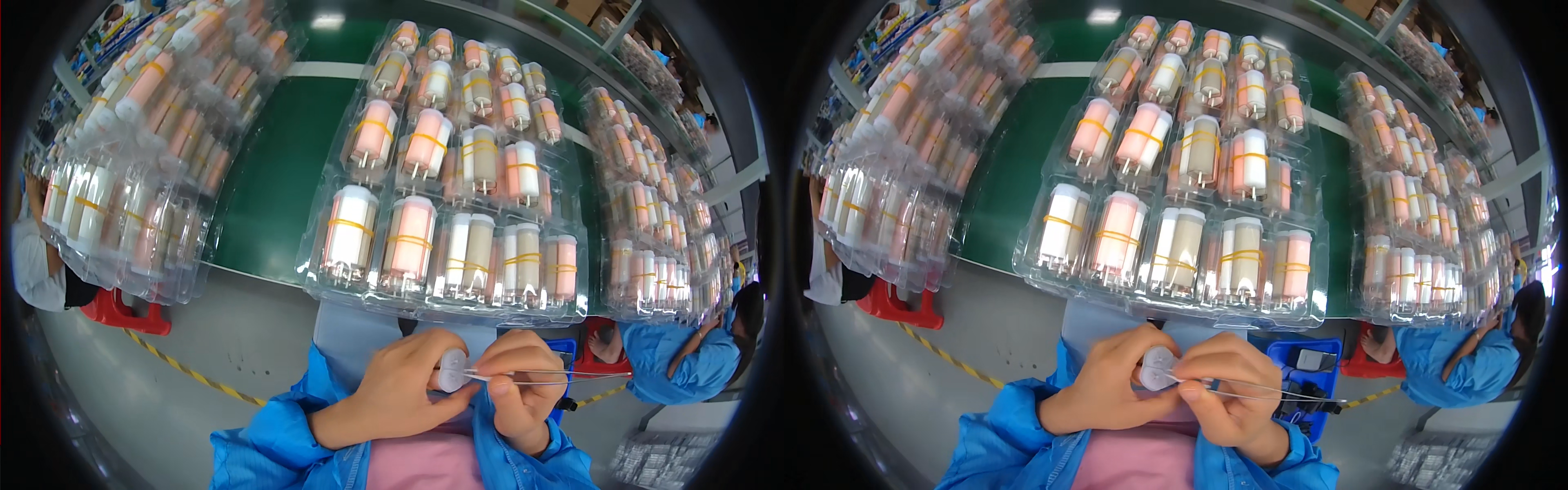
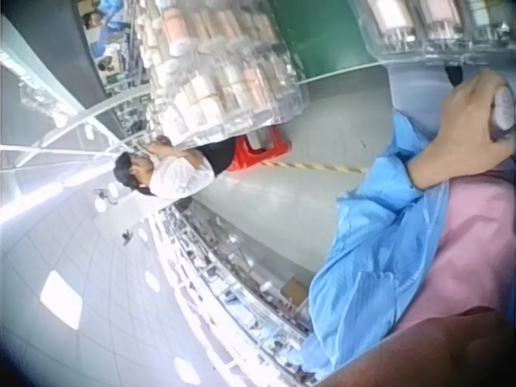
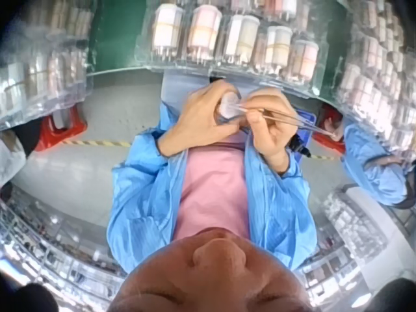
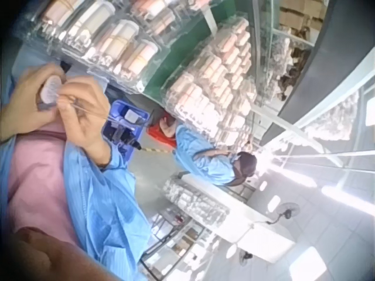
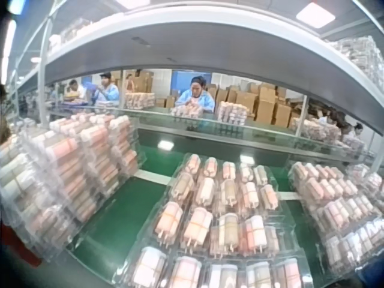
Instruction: Assembling small cylindrical components at a production line using tweezers and placing them into a tray.
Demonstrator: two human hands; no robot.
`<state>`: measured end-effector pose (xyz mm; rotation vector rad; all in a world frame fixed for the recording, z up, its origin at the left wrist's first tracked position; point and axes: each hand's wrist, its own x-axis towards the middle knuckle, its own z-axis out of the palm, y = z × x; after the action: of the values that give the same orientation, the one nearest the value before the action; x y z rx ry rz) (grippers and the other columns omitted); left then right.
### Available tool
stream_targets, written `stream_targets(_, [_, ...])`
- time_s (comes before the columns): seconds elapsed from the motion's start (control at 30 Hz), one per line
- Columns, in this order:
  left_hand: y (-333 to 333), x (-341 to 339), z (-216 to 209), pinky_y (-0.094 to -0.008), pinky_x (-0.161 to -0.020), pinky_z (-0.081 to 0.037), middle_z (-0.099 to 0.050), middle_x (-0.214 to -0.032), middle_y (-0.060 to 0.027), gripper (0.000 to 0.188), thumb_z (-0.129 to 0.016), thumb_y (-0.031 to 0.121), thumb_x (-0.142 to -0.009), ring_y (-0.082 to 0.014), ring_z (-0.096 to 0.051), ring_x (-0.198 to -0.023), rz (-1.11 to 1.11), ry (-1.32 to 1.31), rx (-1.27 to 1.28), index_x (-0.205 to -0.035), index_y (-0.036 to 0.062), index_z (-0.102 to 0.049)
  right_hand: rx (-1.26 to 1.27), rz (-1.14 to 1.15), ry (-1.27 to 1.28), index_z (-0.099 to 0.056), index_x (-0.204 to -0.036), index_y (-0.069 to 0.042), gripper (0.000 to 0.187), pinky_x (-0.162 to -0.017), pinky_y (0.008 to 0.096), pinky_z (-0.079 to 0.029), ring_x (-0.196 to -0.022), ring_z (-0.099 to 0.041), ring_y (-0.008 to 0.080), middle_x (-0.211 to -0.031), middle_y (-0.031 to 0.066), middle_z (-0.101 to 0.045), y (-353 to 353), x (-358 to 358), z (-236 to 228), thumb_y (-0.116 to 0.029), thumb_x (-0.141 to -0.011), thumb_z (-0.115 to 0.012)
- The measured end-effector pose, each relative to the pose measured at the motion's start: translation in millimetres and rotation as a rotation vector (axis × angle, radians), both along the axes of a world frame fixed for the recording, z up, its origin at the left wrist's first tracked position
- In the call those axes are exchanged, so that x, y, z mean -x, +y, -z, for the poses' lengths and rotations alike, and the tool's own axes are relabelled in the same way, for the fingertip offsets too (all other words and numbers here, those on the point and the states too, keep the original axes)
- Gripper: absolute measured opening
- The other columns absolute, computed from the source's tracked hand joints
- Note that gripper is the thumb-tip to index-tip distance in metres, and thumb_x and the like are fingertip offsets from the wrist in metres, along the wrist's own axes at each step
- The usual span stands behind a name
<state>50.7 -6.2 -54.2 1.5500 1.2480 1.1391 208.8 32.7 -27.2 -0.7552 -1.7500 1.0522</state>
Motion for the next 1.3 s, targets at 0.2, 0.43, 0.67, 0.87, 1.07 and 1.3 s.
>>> stream_targets(0.2, [3.2,2.8,4.5,-0.0380,-0.066,-0.051,-0.060,-0.091,-0.0124,0.040,-0.075,0.010,-0.070,-0.0339,-0.062,-0.076,0.044,-0.052,-0.037,-0.100,0.0036,-0.050,0.291,-0.006,0.186,-0.066,-0.095,0.004,0.016,-0.065,0.0269,-0.050,-0.075,-0.061,0.0175,-0.090,0.0160,-0.064,-5.4,-4.3,2.5,-0.002,-0.080,-0.065])
stream_targets(0.43, [-0.5,-2.5,4.7,-0.0362,-0.064,-0.051,-0.062,-0.087,-0.0119,0.042,-0.074,0.009,-0.071,-0.0313,-0.065,-0.076,0.046,-0.230,0.186,-0.104,0.0045,-0.048,0.338,-0.023,0.241,-0.066,-0.095,0.004,0.016,-0.068,0.0279,-0.050,-0.077,-0.061,0.0184,-0.091,0.0161,-0.064,-8.8,-1.6,6.6,-0.003,-0.081,-0.065])
stream_targets(0.67, [0.9,-3.5,9.4,-0.0362,-0.057,-0.047,-0.059,-0.078,-0.0110,0.028,-0.072,0.007,-0.068,-0.0301,-0.062,-0.068,0.030,-0.092,0.015,-0.090,0.0057,-0.056,0.156,-0.061,0.108,-0.067,-0.089,0.003,0.012,-0.064,0.0283,-0.050,-0.073,-0.063,0.0217,-0.086,0.0151,-0.066,-8.1,-2.0,3.5,-0.002,-0.077,-0.070])
stream_targets(0.87, [1.1,-3.1,10.0,-0.0359,-0.054,-0.046,-0.058,-0.076,-0.0098,0.027,-0.073,0.007,-0.066,-0.0298,-0.060,-0.065,-0.008,-0.061,-0.047,-0.088,0.0066,-0.056,0.111,-0.062,0.063,-0.067,-0.085,0.002,0.011,-0.061,0.0291,-0.051,-0.070,-0.064,0.0220,-0.083,0.0127,-0.067,-6.1,0.6,0.7,-0.003,-0.076,-0.071])
stream_targets(1.07, [1.9,-2.5,9.2,-0.0360,-0.052,-0.045,-0.058,-0.074,-0.0086,0.027,-0.073,0.008,-0.065,-0.0288,-0.060,-0.063,-0.029,-0.017,-0.090,-0.086,0.0072,-0.056,0.109,-0.071,0.060,-0.067,-0.085,0.002,0.011,-0.062,0.0291,-0.051,-0.070,-0.063,0.0217,-0.083,0.0128,-0.067,-5.1,0.9,1.3,-0.002,-0.076,-0.071])
stream_targets(1.3, [1.9,-1.8,7.6,-0.0361,-0.052,-0.045,-0.058,-0.075,-0.0080,0.027,-0.073,0.008,-0.065,-0.0283,-0.060,-0.062,-0.034,0.005,-0.101,-0.086,0.0074,-0.056,0.110,-0.080,0.071,-0.067,-0.085,0.002,0.011,-0.062,0.0287,-0.051,-0.070,-0.063,0.0214,-0.083,0.0133,-0.067,-4.7,1.0,1.5,-0.002,-0.076,-0.071])
